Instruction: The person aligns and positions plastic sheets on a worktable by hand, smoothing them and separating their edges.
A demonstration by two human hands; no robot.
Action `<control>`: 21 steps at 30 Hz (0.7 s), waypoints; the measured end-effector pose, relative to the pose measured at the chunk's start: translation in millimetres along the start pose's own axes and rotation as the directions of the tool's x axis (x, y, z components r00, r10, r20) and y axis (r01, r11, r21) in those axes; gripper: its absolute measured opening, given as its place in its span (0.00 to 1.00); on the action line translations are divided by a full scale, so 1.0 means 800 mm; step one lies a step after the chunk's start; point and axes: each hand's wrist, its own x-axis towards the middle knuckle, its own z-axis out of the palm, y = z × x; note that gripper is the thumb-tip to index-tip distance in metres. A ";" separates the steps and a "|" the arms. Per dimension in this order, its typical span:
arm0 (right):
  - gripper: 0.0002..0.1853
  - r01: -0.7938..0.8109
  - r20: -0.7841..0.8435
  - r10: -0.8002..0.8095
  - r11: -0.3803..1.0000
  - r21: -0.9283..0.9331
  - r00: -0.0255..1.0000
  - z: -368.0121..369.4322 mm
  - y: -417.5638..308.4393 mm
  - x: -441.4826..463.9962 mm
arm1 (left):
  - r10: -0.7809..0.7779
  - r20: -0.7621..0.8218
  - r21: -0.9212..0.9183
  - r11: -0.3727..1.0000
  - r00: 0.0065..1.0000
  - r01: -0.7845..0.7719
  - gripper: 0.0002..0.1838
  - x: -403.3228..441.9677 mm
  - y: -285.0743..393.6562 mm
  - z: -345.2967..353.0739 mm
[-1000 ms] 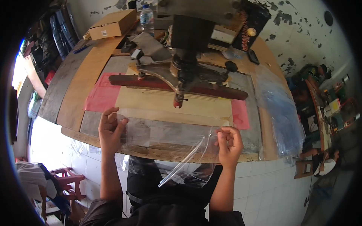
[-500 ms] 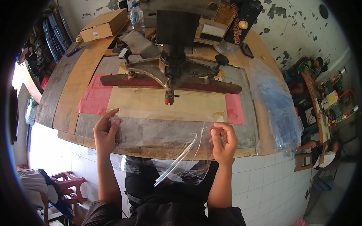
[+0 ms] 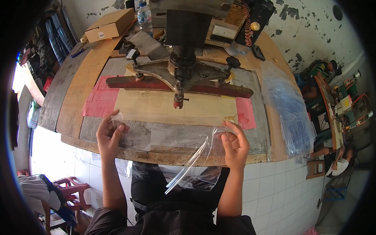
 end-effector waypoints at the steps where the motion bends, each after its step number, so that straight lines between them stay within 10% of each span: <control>1: 0.23 -0.012 0.013 0.012 0.998 0.056 1.000 0.001 -0.004 0.003 | 0.001 0.000 0.000 1.000 1.000 -0.001 0.22 0.000 -0.008 -0.007; 6: 0.26 -0.050 0.011 0.049 0.990 0.131 0.999 0.004 -0.006 0.004 | 0.173 0.058 -0.146 0.976 0.983 -0.163 0.09 -0.004 -0.021 -0.015; 12: 0.37 -0.181 0.174 0.187 0.982 -0.051 0.967 -0.008 -0.006 0.000 | 0.314 -0.005 -0.026 0.949 0.949 -0.314 0.15 -0.023 -0.009 0.006; 15: 0.53 -0.299 0.273 0.231 0.924 0.239 0.934 0.001 -0.028 -0.016 | 0.383 -0.026 -0.077 0.920 0.923 -0.384 0.13 -0.043 -0.009 0.001; 21: 0.53 -0.156 0.266 0.106 0.972 0.177 0.958 -0.008 -0.054 -0.043 | 0.365 0.072 -0.275 0.902 0.928 -0.334 0.19 -0.070 0.006 -0.032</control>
